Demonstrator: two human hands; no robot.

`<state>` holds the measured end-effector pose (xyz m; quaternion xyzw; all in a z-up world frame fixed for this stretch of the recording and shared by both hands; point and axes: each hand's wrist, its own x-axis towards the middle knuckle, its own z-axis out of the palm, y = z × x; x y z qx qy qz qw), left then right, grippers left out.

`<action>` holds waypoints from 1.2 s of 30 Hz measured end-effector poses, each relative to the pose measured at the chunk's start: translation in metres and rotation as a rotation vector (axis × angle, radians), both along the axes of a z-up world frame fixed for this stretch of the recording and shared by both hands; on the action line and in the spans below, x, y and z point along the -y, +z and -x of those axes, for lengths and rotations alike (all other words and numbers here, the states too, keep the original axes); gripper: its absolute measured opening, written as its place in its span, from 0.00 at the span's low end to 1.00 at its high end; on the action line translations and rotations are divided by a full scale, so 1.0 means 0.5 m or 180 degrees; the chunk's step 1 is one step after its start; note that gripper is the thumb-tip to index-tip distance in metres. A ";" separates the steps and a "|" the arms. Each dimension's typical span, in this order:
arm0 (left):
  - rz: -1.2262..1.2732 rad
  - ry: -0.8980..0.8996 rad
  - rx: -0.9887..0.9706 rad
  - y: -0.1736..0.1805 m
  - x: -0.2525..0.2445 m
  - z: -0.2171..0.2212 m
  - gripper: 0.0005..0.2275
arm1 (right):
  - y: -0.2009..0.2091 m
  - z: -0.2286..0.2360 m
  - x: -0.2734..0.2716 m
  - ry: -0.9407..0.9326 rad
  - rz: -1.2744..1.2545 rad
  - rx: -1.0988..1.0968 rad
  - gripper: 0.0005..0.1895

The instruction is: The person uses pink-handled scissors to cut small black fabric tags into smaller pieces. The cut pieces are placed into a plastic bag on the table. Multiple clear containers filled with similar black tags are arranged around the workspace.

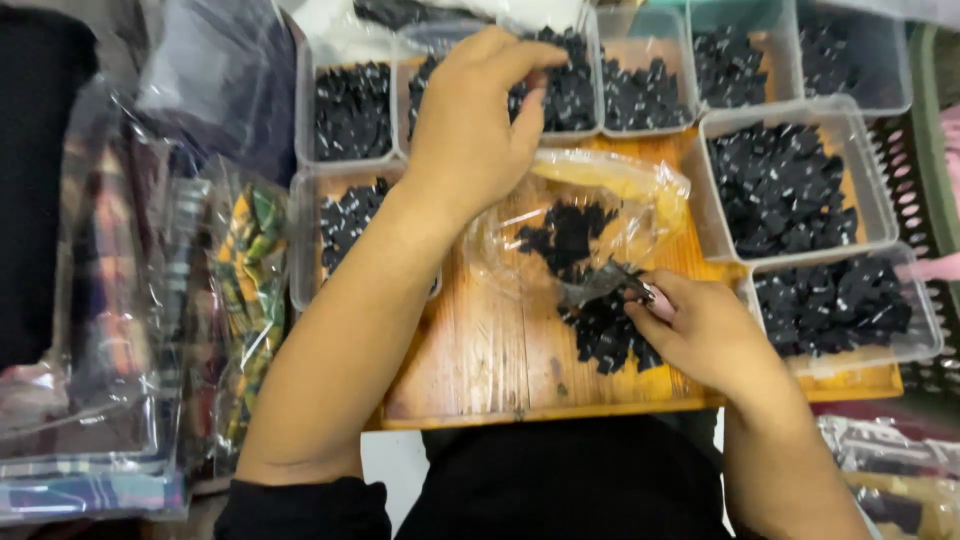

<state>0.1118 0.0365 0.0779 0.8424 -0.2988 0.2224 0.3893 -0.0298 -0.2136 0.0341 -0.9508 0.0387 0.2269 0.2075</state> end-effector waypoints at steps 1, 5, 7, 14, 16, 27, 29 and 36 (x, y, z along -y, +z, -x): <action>0.0004 0.0001 -0.0056 -0.001 0.000 0.016 0.11 | -0.005 0.004 -0.001 0.0001 0.0004 -0.0056 0.10; 0.0434 -0.0149 0.0029 -0.003 0.004 0.073 0.13 | -0.032 0.010 -0.002 0.0315 0.0000 -0.0058 0.11; 0.0582 -0.0166 -0.0007 -0.015 0.005 0.096 0.13 | -0.041 0.013 -0.007 0.0427 0.0017 -0.0061 0.13; 0.1224 0.0267 -0.0288 -0.068 0.000 0.152 0.06 | -0.059 0.016 -0.036 0.0454 0.0354 -0.0200 0.17; 0.1393 0.0352 -0.0313 -0.077 -0.002 0.160 0.05 | -0.070 0.016 -0.039 0.0528 0.0497 -0.0166 0.19; 0.2176 0.0115 0.0138 -0.118 0.014 0.151 0.06 | -0.066 0.024 -0.042 0.0078 -0.0062 0.0062 0.17; 0.2269 0.0058 0.0085 -0.139 0.017 0.148 0.06 | -0.050 0.026 -0.044 -0.0082 -0.0174 0.0106 0.17; 0.2411 -0.0287 -0.0316 -0.170 0.103 0.186 0.05 | -0.053 0.030 -0.014 -0.0916 -0.2290 0.0976 0.02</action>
